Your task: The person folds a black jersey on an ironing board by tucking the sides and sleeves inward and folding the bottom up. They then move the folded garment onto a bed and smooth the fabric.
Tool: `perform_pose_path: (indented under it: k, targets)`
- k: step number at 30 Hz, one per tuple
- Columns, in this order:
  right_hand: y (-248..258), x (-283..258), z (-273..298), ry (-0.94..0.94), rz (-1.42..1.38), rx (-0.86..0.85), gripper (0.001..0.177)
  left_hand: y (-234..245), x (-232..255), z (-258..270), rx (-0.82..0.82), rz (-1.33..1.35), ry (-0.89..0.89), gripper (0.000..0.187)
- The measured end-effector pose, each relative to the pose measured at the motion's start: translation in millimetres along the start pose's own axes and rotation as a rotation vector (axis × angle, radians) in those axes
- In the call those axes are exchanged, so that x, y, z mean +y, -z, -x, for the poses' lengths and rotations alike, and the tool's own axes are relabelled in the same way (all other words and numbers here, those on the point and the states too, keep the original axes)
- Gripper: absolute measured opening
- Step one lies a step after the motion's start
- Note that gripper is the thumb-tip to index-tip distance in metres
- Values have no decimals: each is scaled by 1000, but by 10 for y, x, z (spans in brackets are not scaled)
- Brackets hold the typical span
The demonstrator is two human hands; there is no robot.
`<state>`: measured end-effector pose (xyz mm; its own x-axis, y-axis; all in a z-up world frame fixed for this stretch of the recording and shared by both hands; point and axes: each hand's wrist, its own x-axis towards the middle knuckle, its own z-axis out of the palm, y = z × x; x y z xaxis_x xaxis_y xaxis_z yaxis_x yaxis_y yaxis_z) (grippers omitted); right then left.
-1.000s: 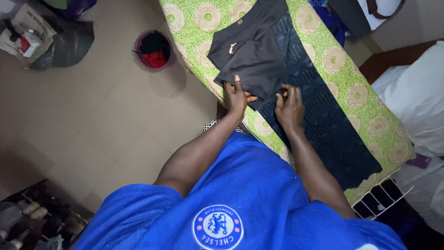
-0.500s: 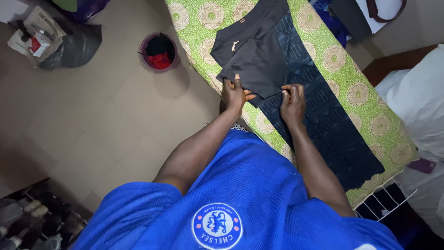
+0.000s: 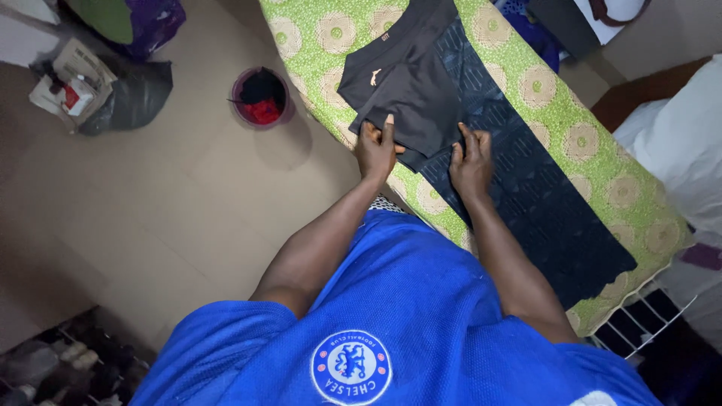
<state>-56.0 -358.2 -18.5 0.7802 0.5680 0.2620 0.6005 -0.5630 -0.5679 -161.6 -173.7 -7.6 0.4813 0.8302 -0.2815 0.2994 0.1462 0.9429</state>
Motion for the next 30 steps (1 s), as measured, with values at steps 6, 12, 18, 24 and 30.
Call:
perform_pose_path:
  k: [6, 12, 18, 24, 30]
  targets:
    - [-67, -28, 6, -91, -2, 31, 22, 184, 113, -148, -44, -266, -22, 44]
    - [33, -294, -34, 28, 77, 183, 23, 450, 163, -146, -124, -340, -378, 42]
    - [14, -323, -36, -33, 85, 135, 29, 683, 603, -268, -416, -341, -240, 34]
    - [45, -461, -98, -60, 94, 183, 31, 967, 301, -748, -797, -427, -688, 18]
    - [17, -440, -74, -79, 176, 106, 27, 966, 335, -1084, -857, -724, -954, 12]
